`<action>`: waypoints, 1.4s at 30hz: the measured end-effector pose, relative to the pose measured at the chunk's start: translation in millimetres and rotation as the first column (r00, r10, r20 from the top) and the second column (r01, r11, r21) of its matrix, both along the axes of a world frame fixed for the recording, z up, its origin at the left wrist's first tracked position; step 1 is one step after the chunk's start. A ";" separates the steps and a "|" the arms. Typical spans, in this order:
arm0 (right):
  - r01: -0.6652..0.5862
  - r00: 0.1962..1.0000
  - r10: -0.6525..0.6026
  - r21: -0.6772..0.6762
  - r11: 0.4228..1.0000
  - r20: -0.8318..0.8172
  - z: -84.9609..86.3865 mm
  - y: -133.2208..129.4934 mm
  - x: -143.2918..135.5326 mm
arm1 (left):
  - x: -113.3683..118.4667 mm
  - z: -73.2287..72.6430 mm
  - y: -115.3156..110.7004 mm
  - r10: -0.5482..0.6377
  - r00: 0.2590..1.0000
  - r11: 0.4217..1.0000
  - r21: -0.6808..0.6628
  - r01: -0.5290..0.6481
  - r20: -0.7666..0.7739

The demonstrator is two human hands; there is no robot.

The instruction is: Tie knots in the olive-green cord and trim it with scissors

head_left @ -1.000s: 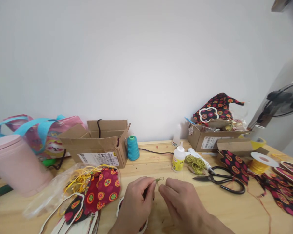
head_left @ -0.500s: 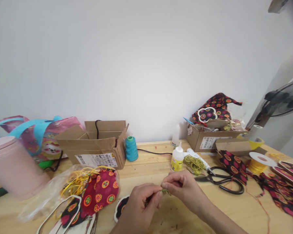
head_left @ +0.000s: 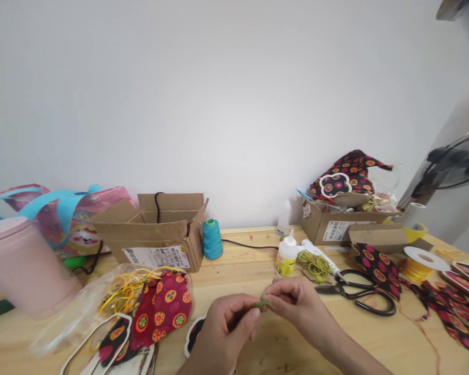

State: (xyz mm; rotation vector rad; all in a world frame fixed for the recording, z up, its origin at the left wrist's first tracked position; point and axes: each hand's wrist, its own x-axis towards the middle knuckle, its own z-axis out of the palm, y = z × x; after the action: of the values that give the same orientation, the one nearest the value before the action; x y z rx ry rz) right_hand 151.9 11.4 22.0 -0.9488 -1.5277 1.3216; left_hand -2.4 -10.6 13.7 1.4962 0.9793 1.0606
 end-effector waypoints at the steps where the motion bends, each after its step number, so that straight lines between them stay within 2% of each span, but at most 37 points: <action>1: -0.005 1.000 0.004 0.022 1.000 0.010 0.1 -0.3 0.0 | 0.4 0.3 0.2 -0.004 1.000 1.000 -0.015 0.004 0.015; 3: 0.006 0.995 -0.018 0.120 0.993 0.097 -0.3 -1.2 0.6 | 0.3 0.6 1.1 0.008 1.000 1.000 -0.030 -0.007 0.024; 5: 0.018 0.962 -0.097 0.297 0.955 0.255 -1.6 -2.7 1.5 | -0.7 0.4 2.7 0.041 0.999 0.998 -0.038 -0.040 0.017; 7: -0.016 0.895 -0.199 0.474 0.880 0.398 -3.6 -4.5 1.8 | -2.0 -0.4 4.8 0.086 0.996 0.996 -0.026 -0.086 -0.010; 9: -0.079 0.831 -0.275 0.592 0.802 0.483 -5.7 -6.1 1.3 | -3.1 -1.6 6.9 0.124 0.990 0.992 0.014 -0.123 -0.069; 15: -0.222 0.640 -0.474 0.736 0.639 0.605 -6.6 -9.5 -2.7 | -3.1 -1.7 8.9 0.195 0.940 0.975 0.158 -0.155 -0.281; 18: -0.288 0.600 -0.513 0.764 0.577 0.613 -3.9 -13.3 -4.0 | -2.7 0.8 8.6 0.209 0.920 0.969 0.197 -0.149 -0.331; 20: -0.319 0.596 -0.506 0.762 0.563 0.624 -2.0 -15.8 -3.9 | -2.6 2.2 7.8 0.208 0.914 0.967 0.214 -0.138 -0.349; 24: -0.324 0.615 -0.465 0.742 0.587 0.637 2.0 -16.8 0.4 | -2.0 4.2 5.0 0.182 0.889 0.963 0.260 -0.074 -0.419; 26: -0.277 0.675 -0.416 0.731 0.624 0.610 4.8 -14.0 3.8 | -1.2 5.1 3.5 0.148 0.872 0.958 0.288 -0.009 -0.467; 28: -0.196 0.764 -0.327 0.684 0.703 0.556 7.2 -9.5 6.6 | -0.5 5.5 2.3 0.120 0.850 0.945 0.322 0.061 -0.513; 29: -0.144 0.812 -0.272 0.629 0.764 0.516 7.7 -6.9 7.4 | -0.3 5.4 1.9 0.114 0.843 0.937 0.339 0.085 -0.526; 31: -0.032 0.910 -0.141 0.403 0.914 0.390 6.2 -1.7 7.5 | -0.3 4.3 1.3 0.113 0.845 0.925 0.367 0.103 -0.523; 32: 0.003 0.945 -0.088 0.257 0.966 0.317 4.2 0.5 6.7 | -0.6 3.5 1.2 0.112 0.852 0.922 0.373 0.102 -0.511; 33: 0.019 0.968 -0.050 0.125 0.992 0.247 1.5 2.3 5.6 | -1.2 2.5 1.1 0.111 0.861 0.922 0.374 0.096 -0.496; 35: 0.013 0.987 -0.008 -0.029 0.999 0.163 -4.7 4.3 2.8 | -2.7 0.9 1.4 0.111 0.872 0.927 0.365 0.082 -0.477; 38: 0.017 0.989 -0.012 -0.034 0.999 0.150 -10.9 4.0 -0.8 | -5.4 0.1 2.7 0.140 0.871 0.937 0.346 0.037 -0.472; 40: 0.045 0.983 -0.052 0.043 0.998 0.176 -11.9 2.5 -1.7 | -6.5 0.6 4.2 0.184 0.861 0.937 0.349 -0.007 -0.475; 42: 0.056 0.953 -0.128 0.258 0.965 0.273 -11.8 0.1 -1.7 | -6.7 1.6 5.7 0.225 0.851 0.933 0.356 -0.048 -0.474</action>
State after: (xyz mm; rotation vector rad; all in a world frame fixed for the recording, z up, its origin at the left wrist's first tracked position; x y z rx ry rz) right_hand 150.2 11.5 10.2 -1.0702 -1.7967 0.9274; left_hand -9.1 -4.9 15.3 2.0814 1.3393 0.9817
